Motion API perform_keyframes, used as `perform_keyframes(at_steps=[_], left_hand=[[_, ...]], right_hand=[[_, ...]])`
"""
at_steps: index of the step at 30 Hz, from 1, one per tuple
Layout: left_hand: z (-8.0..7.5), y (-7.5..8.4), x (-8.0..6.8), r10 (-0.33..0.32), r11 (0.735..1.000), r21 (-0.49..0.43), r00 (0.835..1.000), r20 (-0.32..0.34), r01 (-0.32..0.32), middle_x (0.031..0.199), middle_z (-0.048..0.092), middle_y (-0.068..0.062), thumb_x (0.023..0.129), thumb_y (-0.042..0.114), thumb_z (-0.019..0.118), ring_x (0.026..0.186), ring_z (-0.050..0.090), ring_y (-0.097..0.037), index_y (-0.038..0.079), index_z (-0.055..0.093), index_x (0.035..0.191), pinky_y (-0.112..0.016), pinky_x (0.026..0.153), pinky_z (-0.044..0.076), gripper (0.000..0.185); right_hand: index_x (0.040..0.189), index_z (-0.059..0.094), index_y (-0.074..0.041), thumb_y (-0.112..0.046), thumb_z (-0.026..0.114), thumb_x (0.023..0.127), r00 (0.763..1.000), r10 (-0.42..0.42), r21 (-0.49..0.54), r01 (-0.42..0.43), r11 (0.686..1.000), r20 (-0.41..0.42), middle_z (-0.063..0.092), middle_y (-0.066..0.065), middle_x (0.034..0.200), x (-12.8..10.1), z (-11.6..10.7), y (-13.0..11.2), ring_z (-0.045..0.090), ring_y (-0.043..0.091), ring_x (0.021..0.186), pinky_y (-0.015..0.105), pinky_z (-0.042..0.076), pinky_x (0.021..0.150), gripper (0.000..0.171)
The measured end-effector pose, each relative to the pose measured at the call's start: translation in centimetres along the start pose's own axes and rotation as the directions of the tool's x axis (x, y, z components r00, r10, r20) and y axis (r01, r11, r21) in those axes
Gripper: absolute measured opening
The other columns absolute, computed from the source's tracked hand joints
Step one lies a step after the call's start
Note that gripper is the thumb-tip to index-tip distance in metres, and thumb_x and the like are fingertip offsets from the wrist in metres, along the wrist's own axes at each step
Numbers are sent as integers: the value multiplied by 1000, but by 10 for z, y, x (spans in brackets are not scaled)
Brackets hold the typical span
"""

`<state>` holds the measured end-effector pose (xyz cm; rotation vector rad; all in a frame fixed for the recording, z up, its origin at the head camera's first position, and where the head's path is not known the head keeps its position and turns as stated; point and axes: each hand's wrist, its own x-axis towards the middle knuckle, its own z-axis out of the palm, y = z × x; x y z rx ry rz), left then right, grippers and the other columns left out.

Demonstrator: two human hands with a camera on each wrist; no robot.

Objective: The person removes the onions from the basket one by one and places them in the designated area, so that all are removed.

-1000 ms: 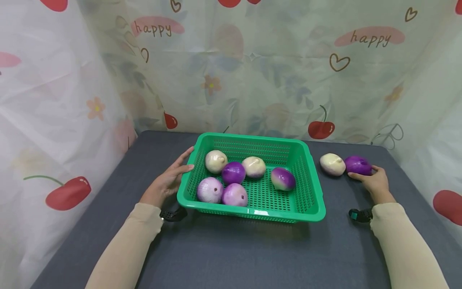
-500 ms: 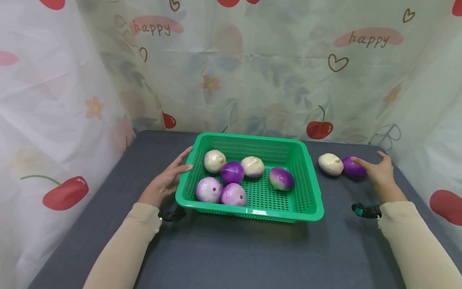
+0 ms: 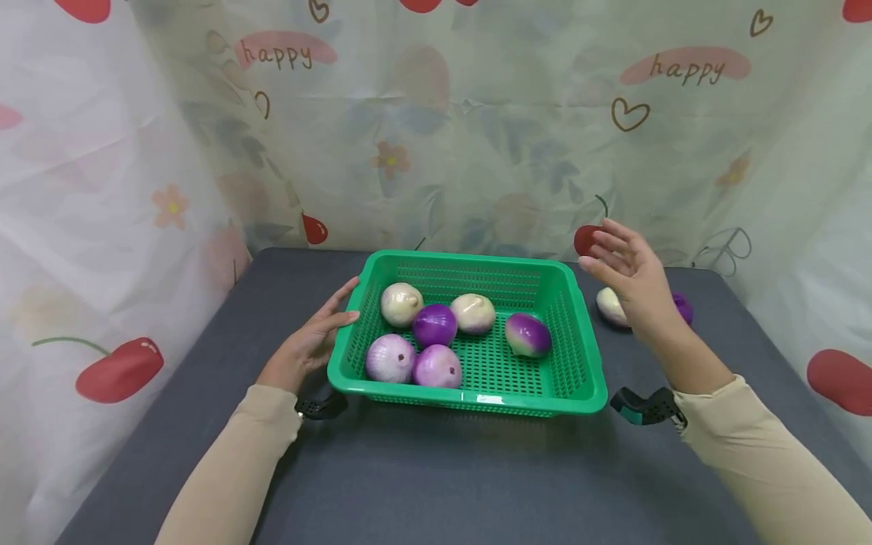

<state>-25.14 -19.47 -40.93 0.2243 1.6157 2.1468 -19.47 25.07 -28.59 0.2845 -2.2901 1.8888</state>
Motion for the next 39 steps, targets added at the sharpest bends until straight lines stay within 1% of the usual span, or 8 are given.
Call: perform_keyframes(at_steps=[1, 3, 7, 12, 18, 25, 32, 39], left_hand=[[0, 0, 0, 0, 1000, 3, 1000, -1, 0, 155, 17, -16, 102, 6, 42, 122, 49, -29, 37, 12, 155, -41, 84, 54, 68], [0, 0, 0, -2, 1000, 6, 1000, -2, 2, 155, 17, -16, 102, 7, 42, 123, 49, -30, 37, 12, 155, -41, 84, 54, 68], [0, 0, 0, -3, 1000, 8, 1000, -1, 3, 155, 16, -16, 102, 7, 43, 124, 47, -31, 37, 11, 155, -41, 84, 53, 69], [1, 1, -1, -3, 1000, 15, 1000, 1, 3, 156, 16, -16, 102, 8, 44, 123, 48, -30, 37, 10, 155, -41, 84, 54, 70], [0, 1, -2, -4, 1000, 21, 1000, -10, 4, 155, 16, -17, 102, 9, 44, 118, 52, -26, 37, 10, 155, -40, 83, 54, 70], [1, 0, 0, -7, 1000, 20, 1000, -18, 7, 155, 17, -16, 101, 9, 45, 117, 53, -25, 37, 10, 155, -40, 83, 54, 70], [1, 0, -1, -4, 1000, 16, 1000, -16, 4, 154, 18, -16, 102, 8, 44, 118, 52, -25, 36, 10, 155, -39, 83, 54, 70], [1, 0, -1, -6, 1000, 12, 1000, -13, 6, 155, 17, -16, 102, 9, 44, 119, 51, -26, 37, 11, 155, -40, 83, 54, 69]], right_hand=[[151, 31, -17, -16, 61, 95, 999, -27, 10, 27, 1000, 29, 37, 10, 148, -3, 10, -3, 34, 24, 140, 10, 42, 93, 64], [150, 33, -14, -12, 60, 96, 994, -72, 14, 71, 997, 81, 40, 9, 146, -8, 28, -7, 38, 24, 138, 11, 41, 96, 60], [148, 36, -13, -7, 60, 95, 980, -101, 18, 99, 995, 173, 43, 8, 146, -19, 59, -8, 41, 23, 137, 25, 37, 108, 59], [146, 39, -10, -3, 63, 92, 960, -91, 47, 82, 996, 264, 45, 10, 145, -28, 92, -1, 44, 23, 134, 41, 34, 111, 61], [144, 41, -9, -8, 67, 91, 927, -70, 43, 58, 997, 368, 46, 12, 144, -34, 120, 18, 45, 30, 134, 47, 34, 110, 59], [144, 40, -3, -15, 68, 91, 891, 52, -46, -35, 998, 452, 44, 21, 144, -32, 137, 39, 43, 39, 133, 55, 33, 109, 61], [145, 39, -3, -17, 70, 89, 863, 111, -119, -60, 991, 492, 44, 21, 144, -25, 141, 39, 42, 42, 133, 57, 31, 109, 65], [144, 43, -6, -20, 70, 89, 849, 157, -180, -74, 981, 504, 48, 17, 143, -21, 144, 46, 42, 40, 133, 56, 32, 109, 63]])
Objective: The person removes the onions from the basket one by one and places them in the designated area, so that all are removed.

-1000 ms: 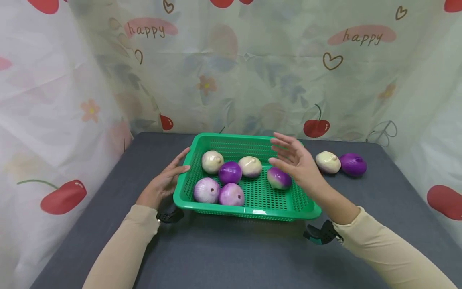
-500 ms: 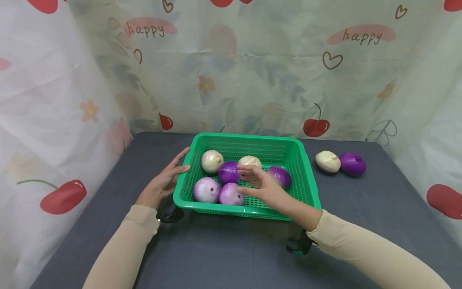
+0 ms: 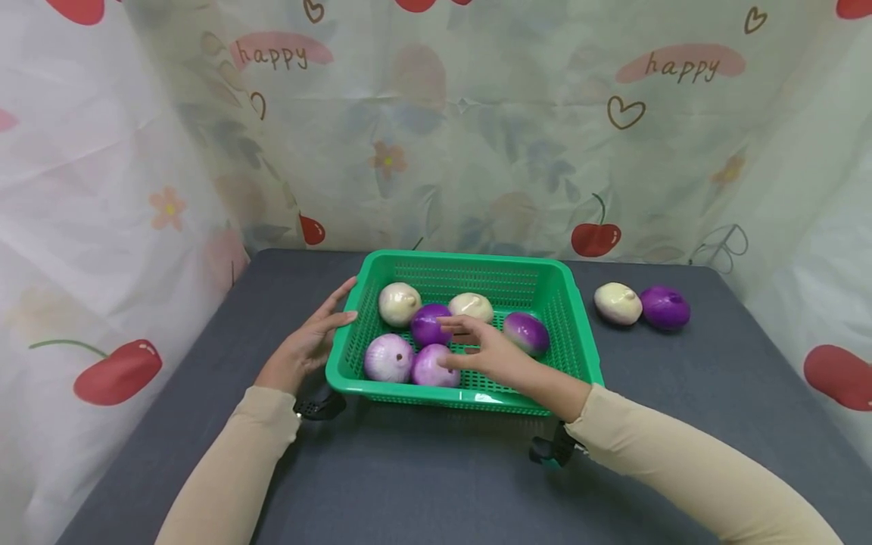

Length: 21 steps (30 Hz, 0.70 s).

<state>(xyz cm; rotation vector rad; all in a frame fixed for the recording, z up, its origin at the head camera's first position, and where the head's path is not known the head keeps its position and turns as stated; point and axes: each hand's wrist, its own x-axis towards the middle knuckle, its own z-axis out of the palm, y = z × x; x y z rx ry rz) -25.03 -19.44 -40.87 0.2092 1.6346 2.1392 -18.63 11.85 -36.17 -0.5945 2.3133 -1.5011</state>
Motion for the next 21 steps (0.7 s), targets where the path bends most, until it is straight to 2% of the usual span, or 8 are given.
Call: perform_keyframes(at_steps=[6, 13, 21], left_hand=[[0, 0, 0, -2, 1000, 5, 1000, 1, 2, 155, 16, -16, 102, 9, 44, 119, 51, -26, 37, 10, 155, -40, 84, 54, 70], [2, 1, -1, -5, 1000, 12, 1000, -9, 5, 155, 17, -15, 102, 9, 44, 120, 51, -26, 38, 9, 155, -38, 84, 54, 70], [1, 1, 0, -5, 1000, 8, 1000, -8, 5, 155, 17, -16, 102, 9, 45, 119, 52, -26, 38, 10, 155, -39, 83, 54, 70]], right_hand=[[143, 45, -7, -20, 69, 90, 1000, 8, -57, -7, 998, 21, 50, 18, 141, 3, 2, 5, 44, 41, 131, 55, 34, 108, 60], [142, 46, -4, -14, 67, 91, 996, 18, -81, -11, 997, 86, 47, 20, 142, 6, 4, 11, 46, 43, 128, 45, 47, 98, 56], [143, 44, -4, -16, 66, 91, 987, 67, -95, -54, 994, 149, 41, 18, 146, 5, 4, 12, 43, 44, 130, 44, 47, 97, 58]])
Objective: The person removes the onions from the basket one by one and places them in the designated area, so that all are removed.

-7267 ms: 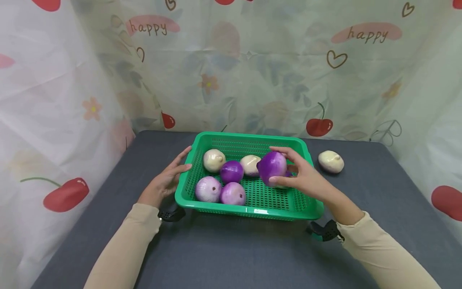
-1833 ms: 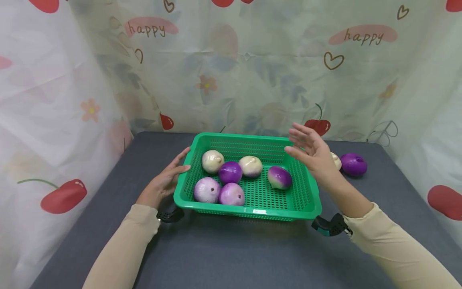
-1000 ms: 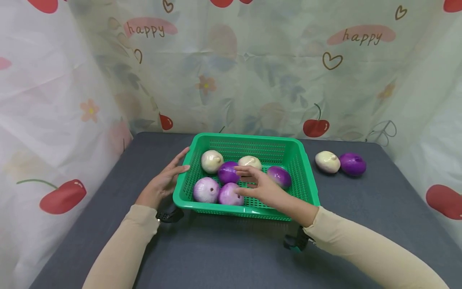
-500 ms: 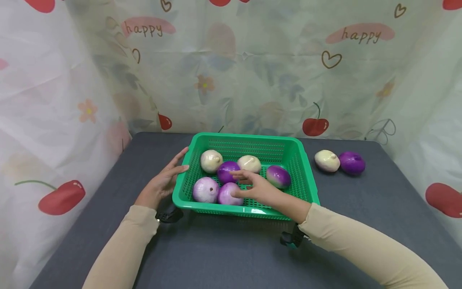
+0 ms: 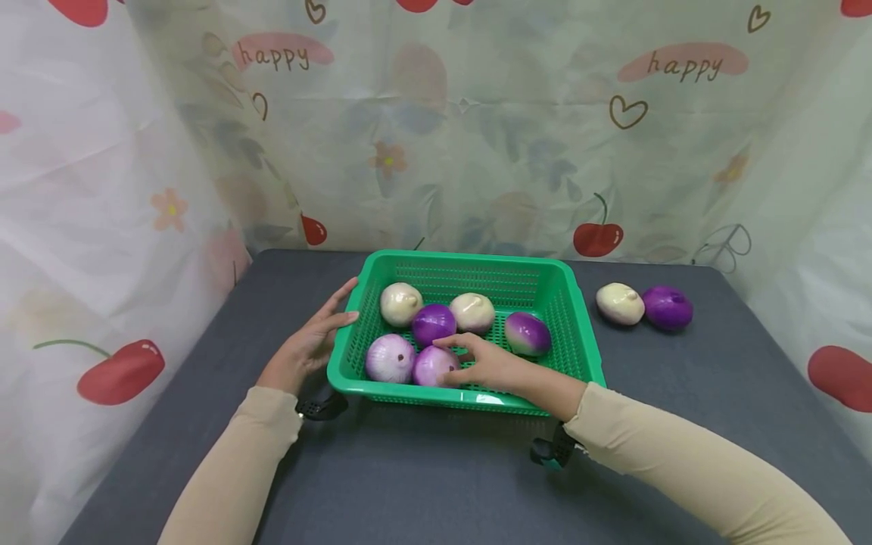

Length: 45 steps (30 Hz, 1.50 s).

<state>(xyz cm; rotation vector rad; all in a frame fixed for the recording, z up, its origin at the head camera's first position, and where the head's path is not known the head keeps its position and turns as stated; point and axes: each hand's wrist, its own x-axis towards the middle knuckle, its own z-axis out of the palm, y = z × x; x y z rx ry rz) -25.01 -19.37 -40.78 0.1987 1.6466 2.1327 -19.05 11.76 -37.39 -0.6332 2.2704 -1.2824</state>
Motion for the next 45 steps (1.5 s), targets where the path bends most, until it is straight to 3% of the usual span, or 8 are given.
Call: perform_keyframes(at_steps=[9, 14, 19, 27, 33, 38, 41, 45], left_hand=[[-2, -1, 2, 1, 1000, 2, 1000, 7, -1, 155, 17, -15, 102, 9, 45, 120, 52, -27, 38, 12, 155, -40, 84, 54, 69], [-1, -1, 0, -1, 1000, 2, 1000, 1, 1, 155, 17, -15, 102, 9, 45, 120, 51, -26, 38, 11, 155, -39, 84, 54, 70], [0, -1, -1, -1, 1000, -4, 1000, 0, 1, 154, 18, -15, 102, 9, 44, 119, 52, -25, 38, 11, 155, -38, 84, 54, 69], [0, -1, -1, 3, 1000, -6, 1000, 3, -3, 153, 18, -16, 102, 9, 44, 115, 55, -23, 38, 11, 155, -38, 83, 55, 69], [-1, -1, -1, 8, 1000, -7, 1000, 6, -8, 154, 18, -15, 102, 9, 44, 116, 55, -23, 37, 11, 155, -38, 84, 54, 69], [-2, 0, -1, 12, 1000, -3, 1000, 1, -12, 153, 19, -15, 102, 9, 45, 117, 53, -24, 37, 12, 155, -39, 84, 54, 69], [-1, 0, -1, 7, 1000, -10, 1000, 2, -7, 153, 19, -15, 102, 9, 45, 119, 51, -26, 38, 13, 155, -39, 84, 54, 69], [-1, -1, 0, 6, 1000, -16, 1000, 10, -6, 154, 18, -16, 102, 8, 45, 121, 50, -27, 37, 12, 155, -40, 84, 54, 69]], right_hand=[[147, 37, -5, -19, 66, 91, 998, 44, -79, -41, 996, 39, 35, 20, 137, 0, 0, 0, 45, 36, 125, 47, 42, 102, 65], [145, 39, -2, -26, 68, 89, 992, 125, -164, -119, 979, 27, 43, 18, 134, 0, 0, -1, 45, 28, 119, 45, 42, 100, 67], [139, 43, 4, -28, 68, 89, 982, 185, -171, -176, 969, 34, 52, 16, 131, 1, 0, -2, 50, 26, 117, 44, 42, 101, 65], [128, 51, -4, -34, 76, 82, 969, 234, -162, -243, 956, -75, 59, 7, 120, -2, 2, -4, 55, 18, 103, 36, 47, 90, 60], [139, 44, -7, -35, 80, 79, 978, 134, -106, -152, 983, -158, 54, 13, 127, -3, 0, -8, 60, 25, 108, 36, 51, 87, 75], [148, 35, -30, -32, 81, 79, 985, 13, 26, -9, 1000, -173, 46, 13, 136, -9, -8, -15, 55, 32, 118, 38, 54, 83, 83], [146, 34, -43, -28, 79, 81, 983, -66, 99, 84, 992, -170, 41, 9, 139, -15, -14, -19, 50, 32, 122, 40, 54, 83, 80], [146, 34, -38, -21, 75, 85, 977, -146, 246, 181, 952, -154, 36, 9, 141, -27, -22, -22, 48, 31, 125, 42, 54, 86, 75]])
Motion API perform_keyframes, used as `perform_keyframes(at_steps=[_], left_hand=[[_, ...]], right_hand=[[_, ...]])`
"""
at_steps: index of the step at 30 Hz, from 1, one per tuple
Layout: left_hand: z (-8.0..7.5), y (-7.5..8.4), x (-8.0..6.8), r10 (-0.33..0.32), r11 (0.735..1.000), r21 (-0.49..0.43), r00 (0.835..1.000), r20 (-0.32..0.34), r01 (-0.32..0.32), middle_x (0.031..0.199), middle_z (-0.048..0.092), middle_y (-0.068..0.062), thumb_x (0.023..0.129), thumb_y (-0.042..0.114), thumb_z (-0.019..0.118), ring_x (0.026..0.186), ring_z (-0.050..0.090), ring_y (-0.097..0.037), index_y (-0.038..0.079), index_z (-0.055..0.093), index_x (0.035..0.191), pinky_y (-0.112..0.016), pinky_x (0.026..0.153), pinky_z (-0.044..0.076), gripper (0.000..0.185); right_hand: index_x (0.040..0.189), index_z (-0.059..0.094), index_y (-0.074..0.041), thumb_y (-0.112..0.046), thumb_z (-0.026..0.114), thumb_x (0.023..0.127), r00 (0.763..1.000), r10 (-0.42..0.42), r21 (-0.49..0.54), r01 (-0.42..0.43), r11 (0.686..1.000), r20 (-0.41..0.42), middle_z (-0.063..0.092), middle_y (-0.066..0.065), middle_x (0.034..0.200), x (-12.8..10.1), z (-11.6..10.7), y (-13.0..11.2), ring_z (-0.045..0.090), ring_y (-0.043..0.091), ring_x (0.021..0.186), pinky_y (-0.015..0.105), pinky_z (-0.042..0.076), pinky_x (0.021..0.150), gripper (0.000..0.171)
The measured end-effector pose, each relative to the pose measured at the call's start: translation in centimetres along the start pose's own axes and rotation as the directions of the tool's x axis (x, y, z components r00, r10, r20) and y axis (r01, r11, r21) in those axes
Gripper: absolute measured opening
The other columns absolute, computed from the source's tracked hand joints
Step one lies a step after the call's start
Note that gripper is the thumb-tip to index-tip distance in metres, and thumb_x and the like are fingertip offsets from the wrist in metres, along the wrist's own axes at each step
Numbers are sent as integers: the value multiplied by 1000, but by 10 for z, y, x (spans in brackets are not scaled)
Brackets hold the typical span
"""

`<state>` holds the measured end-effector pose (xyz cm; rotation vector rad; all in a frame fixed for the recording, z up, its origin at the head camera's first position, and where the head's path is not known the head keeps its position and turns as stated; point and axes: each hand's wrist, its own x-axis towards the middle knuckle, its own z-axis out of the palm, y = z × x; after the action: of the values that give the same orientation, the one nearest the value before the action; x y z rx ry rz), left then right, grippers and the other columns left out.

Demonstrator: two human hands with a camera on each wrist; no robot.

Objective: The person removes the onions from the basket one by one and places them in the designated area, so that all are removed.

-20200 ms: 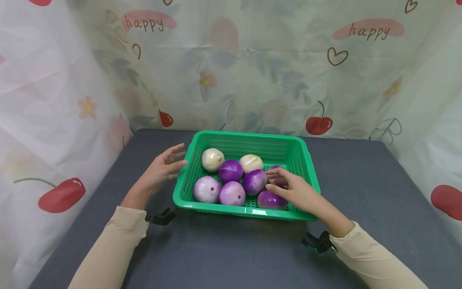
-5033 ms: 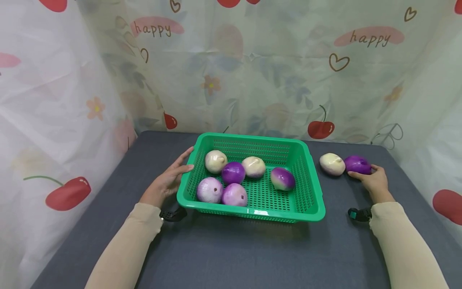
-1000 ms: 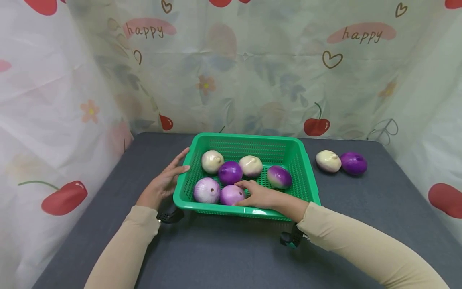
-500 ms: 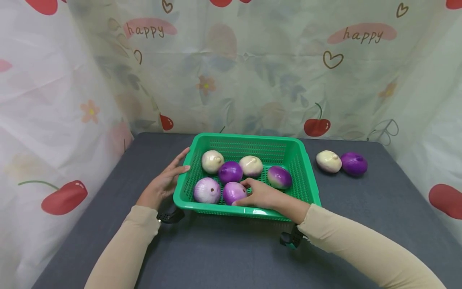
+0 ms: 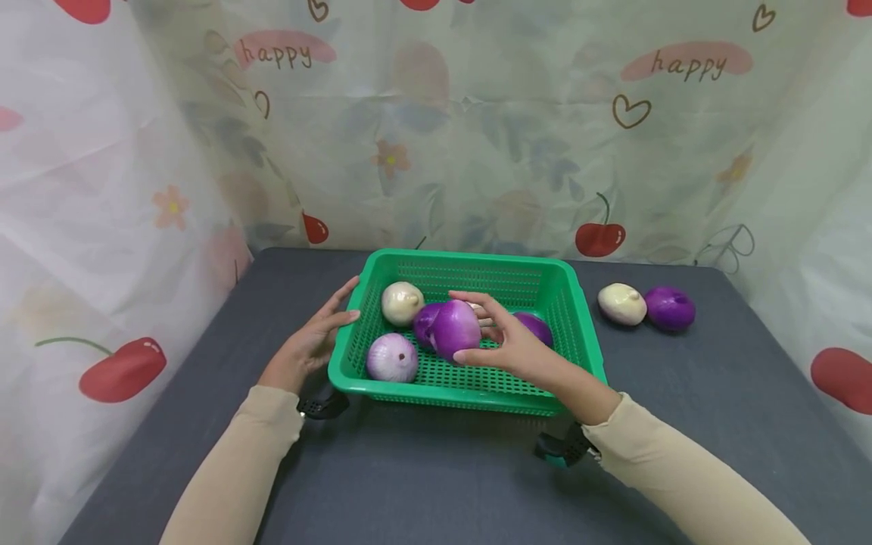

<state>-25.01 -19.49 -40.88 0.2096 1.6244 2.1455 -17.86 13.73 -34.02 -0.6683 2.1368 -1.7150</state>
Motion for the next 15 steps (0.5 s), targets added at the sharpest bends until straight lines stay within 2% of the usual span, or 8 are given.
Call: perform_keyframes(at_steps=[3, 7, 10, 15], left_hand=[[0, 0, 0, 1, 1000, 0, 1000, 0, -1, 154, 18, -16, 102, 8, 44, 120, 51, -27, 37, 12, 155, -40, 84, 54, 68], [1, 1, 0, 5, 1000, 1, 1000, 2, -5, 153, 19, -16, 102, 7, 44, 119, 51, -26, 37, 14, 155, -40, 84, 54, 68], [1, 1, 0, 9, 1000, 6, 1000, 6, -9, 153, 20, -16, 102, 7, 43, 119, 52, -26, 36, 13, 155, -40, 84, 54, 68], [1, 0, 0, 5, 1000, 20, 1000, -4, -5, 153, 20, -17, 102, 7, 42, 118, 52, -26, 37, 12, 155, -39, 83, 54, 68]], right_hand=[[149, 30, -31, -17, 71, 88, 999, -37, 195, 32, 980, 19, 33, 12, 143, -8, -7, -7, 50, 29, 123, 40, 53, 89, 75], [148, 27, -29, -10, 63, 91, 996, -91, 415, 83, 906, -1, 33, 13, 143, -19, -20, -16, 51, 25, 120, 34, 52, 91, 70], [145, 29, -28, -6, 58, 91, 990, -131, 475, 144, 868, -60, 36, 10, 140, -28, -32, -21, 51, 22, 119, 32, 51, 91, 65], [142, 29, -23, -4, 57, 92, 963, -203, 489, 264, 832, -175, 40, 8, 138, -40, -57, -28, 52, 21, 120, 30, 50, 95, 60]])
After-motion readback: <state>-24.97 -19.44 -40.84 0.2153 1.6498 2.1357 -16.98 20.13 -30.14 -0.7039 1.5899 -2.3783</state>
